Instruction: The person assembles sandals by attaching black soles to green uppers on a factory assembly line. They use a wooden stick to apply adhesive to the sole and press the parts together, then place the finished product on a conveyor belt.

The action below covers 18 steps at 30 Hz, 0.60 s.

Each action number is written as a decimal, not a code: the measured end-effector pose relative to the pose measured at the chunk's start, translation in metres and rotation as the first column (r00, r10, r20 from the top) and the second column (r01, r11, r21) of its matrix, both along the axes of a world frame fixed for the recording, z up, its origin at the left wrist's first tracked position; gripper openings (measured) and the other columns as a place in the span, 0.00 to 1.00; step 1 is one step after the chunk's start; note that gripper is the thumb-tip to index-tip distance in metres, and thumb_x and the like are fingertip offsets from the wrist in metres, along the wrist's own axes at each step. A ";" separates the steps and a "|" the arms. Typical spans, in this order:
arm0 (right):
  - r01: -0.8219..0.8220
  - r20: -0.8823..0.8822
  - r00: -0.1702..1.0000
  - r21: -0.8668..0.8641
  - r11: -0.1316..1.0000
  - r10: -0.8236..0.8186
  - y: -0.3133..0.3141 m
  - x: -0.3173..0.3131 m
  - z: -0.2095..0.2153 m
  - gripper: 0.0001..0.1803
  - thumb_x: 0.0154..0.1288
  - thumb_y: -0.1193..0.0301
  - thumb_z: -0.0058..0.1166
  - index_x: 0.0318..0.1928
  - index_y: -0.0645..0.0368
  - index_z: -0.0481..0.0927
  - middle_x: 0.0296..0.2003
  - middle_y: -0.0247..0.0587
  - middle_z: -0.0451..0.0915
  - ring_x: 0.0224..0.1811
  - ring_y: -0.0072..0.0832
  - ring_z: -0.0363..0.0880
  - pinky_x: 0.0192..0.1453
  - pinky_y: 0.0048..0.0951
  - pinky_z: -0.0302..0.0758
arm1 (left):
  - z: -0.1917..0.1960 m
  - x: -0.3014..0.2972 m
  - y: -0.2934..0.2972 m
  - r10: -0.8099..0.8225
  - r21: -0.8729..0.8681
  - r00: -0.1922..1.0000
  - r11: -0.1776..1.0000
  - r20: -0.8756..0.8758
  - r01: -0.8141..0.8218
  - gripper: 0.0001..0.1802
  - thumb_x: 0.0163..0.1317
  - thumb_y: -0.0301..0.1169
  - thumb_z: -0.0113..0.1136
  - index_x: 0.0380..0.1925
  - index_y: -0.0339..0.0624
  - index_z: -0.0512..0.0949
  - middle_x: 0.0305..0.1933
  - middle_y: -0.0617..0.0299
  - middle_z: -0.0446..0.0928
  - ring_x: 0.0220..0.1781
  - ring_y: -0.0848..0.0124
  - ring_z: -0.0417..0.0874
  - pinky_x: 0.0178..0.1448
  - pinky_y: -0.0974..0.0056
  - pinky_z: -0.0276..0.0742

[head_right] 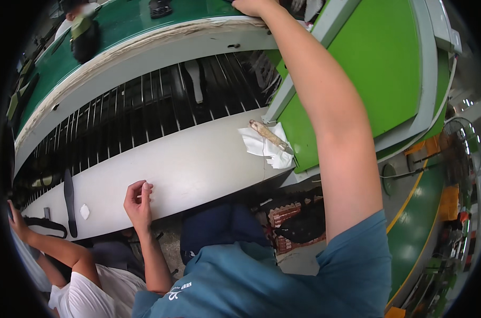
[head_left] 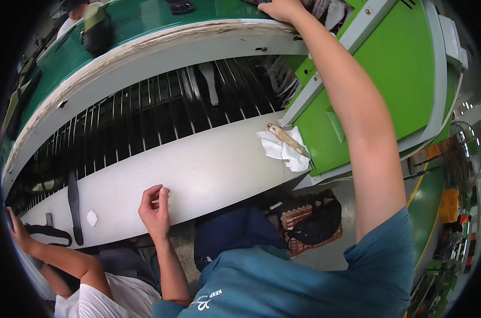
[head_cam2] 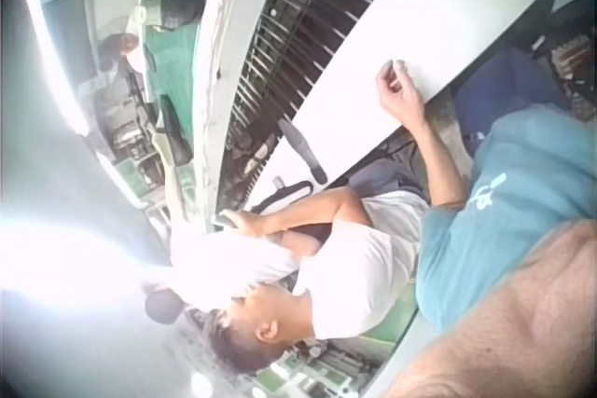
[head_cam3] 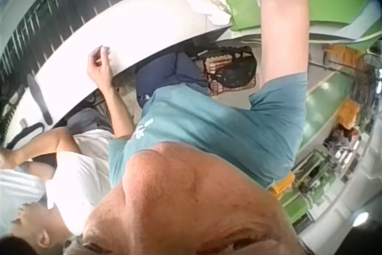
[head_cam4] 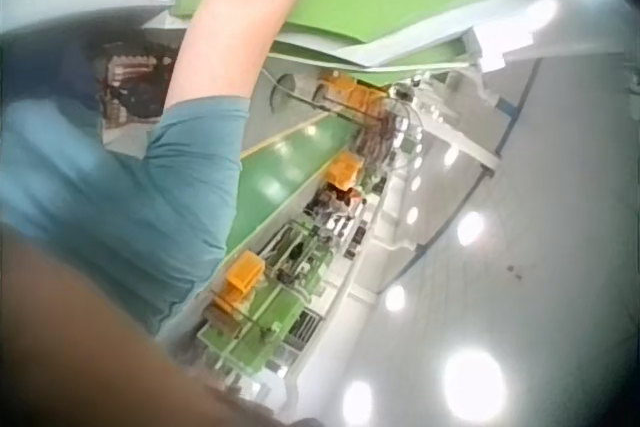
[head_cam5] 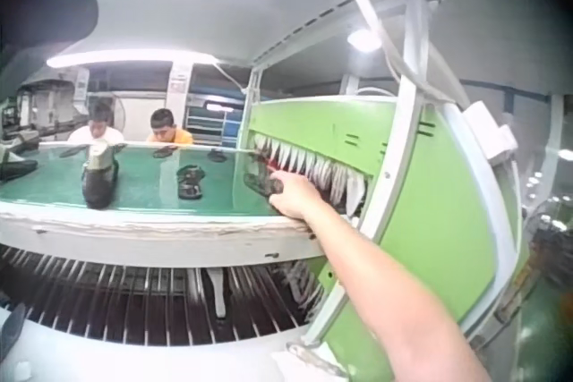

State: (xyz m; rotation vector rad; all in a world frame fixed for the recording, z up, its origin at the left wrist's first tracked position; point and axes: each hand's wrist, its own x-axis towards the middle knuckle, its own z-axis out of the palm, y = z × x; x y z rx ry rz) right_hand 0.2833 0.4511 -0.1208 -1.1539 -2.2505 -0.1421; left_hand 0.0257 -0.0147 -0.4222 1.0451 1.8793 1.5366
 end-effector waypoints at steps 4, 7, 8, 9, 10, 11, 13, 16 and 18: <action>0.023 -0.302 0.952 0.244 0.969 0.054 -0.034 -0.001 -0.017 0.28 0.55 0.60 0.70 0.57 0.56 0.88 0.51 0.57 0.86 0.56 0.54 0.85 0.63 0.47 0.81 | 0.018 0.003 0.019 -0.123 -0.022 0.991 0.992 0.059 0.125 0.14 0.78 0.35 0.66 0.51 0.34 0.83 0.42 0.57 0.90 0.42 0.73 0.89 0.43 0.68 0.82; -0.075 -0.433 0.868 0.371 0.925 0.244 -0.050 0.003 -0.016 0.25 0.53 0.66 0.69 0.52 0.60 0.88 0.49 0.56 0.86 0.53 0.50 0.86 0.60 0.43 0.82 | 0.034 0.021 0.054 -0.317 0.111 0.948 0.943 0.028 0.312 0.18 0.82 0.39 0.60 0.54 0.32 0.81 0.45 0.52 0.89 0.43 0.68 0.90 0.45 0.67 0.84; -0.106 -0.500 0.797 0.438 0.893 0.339 -0.061 0.000 -0.019 0.25 0.54 0.67 0.69 0.53 0.62 0.88 0.48 0.55 0.86 0.52 0.48 0.86 0.59 0.41 0.83 | 0.044 0.028 0.066 -0.343 0.194 0.937 0.925 0.065 0.325 0.22 0.83 0.43 0.55 0.55 0.31 0.80 0.47 0.50 0.88 0.44 0.66 0.90 0.46 0.65 0.85; -0.174 -0.554 0.742 0.384 0.907 0.377 -0.091 -0.007 -0.020 0.28 0.52 0.69 0.68 0.56 0.63 0.87 0.50 0.55 0.86 0.55 0.47 0.86 0.63 0.40 0.81 | 0.060 0.033 0.075 -0.354 0.275 0.931 0.908 0.094 0.317 0.26 0.85 0.46 0.51 0.57 0.30 0.79 0.49 0.48 0.88 0.46 0.63 0.91 0.47 0.63 0.86; -0.220 -0.551 0.725 0.384 0.897 0.414 -0.109 -0.005 -0.033 0.27 0.57 0.66 0.70 0.59 0.58 0.86 0.56 0.51 0.84 0.59 0.45 0.84 0.66 0.39 0.80 | 0.076 0.039 0.087 -0.386 0.363 0.914 0.876 0.128 0.319 0.29 0.87 0.50 0.46 0.59 0.29 0.78 0.51 0.46 0.87 0.47 0.61 0.91 0.48 0.62 0.87; -0.267 -0.551 0.703 0.382 0.885 0.450 -0.127 -0.003 -0.047 0.27 0.63 0.63 0.73 0.62 0.53 0.86 0.62 0.47 0.82 0.64 0.43 0.82 0.68 0.39 0.79 | 0.089 0.041 0.100 -0.437 0.455 0.888 0.826 0.143 0.333 0.36 0.86 0.55 0.38 0.64 0.29 0.75 0.56 0.43 0.85 0.51 0.56 0.90 0.52 0.58 0.87; -0.338 -0.521 0.646 0.460 0.821 0.558 -0.199 -0.003 -0.073 0.27 0.55 0.73 0.72 0.58 0.58 0.87 0.57 0.44 0.81 0.62 0.37 0.82 0.68 0.39 0.79 | 0.120 0.047 0.123 -0.504 0.617 0.843 0.728 0.186 0.299 0.45 0.85 0.62 0.25 0.71 0.29 0.71 0.63 0.40 0.82 0.60 0.51 0.88 0.60 0.51 0.86; -0.607 -0.677 0.490 0.187 0.772 0.549 -0.287 0.007 -0.136 0.31 0.51 0.79 0.74 0.60 0.62 0.87 0.63 0.52 0.72 0.65 0.44 0.78 0.67 0.40 0.81 | 0.162 0.055 0.142 -0.616 0.781 0.604 0.624 0.505 -0.017 0.49 0.85 0.64 0.21 0.77 0.28 0.65 0.68 0.37 0.78 0.70 0.45 0.81 0.72 0.42 0.78; -0.667 -0.703 0.485 0.087 0.740 0.520 -0.321 0.011 -0.177 0.34 0.50 0.82 0.73 0.62 0.63 0.86 0.63 0.52 0.71 0.64 0.42 0.80 0.64 0.39 0.84 | 0.189 0.070 0.141 -0.731 0.856 0.541 0.516 0.416 0.040 0.49 0.84 0.64 0.25 0.77 0.25 0.62 0.71 0.34 0.75 0.69 0.41 0.80 0.74 0.37 0.74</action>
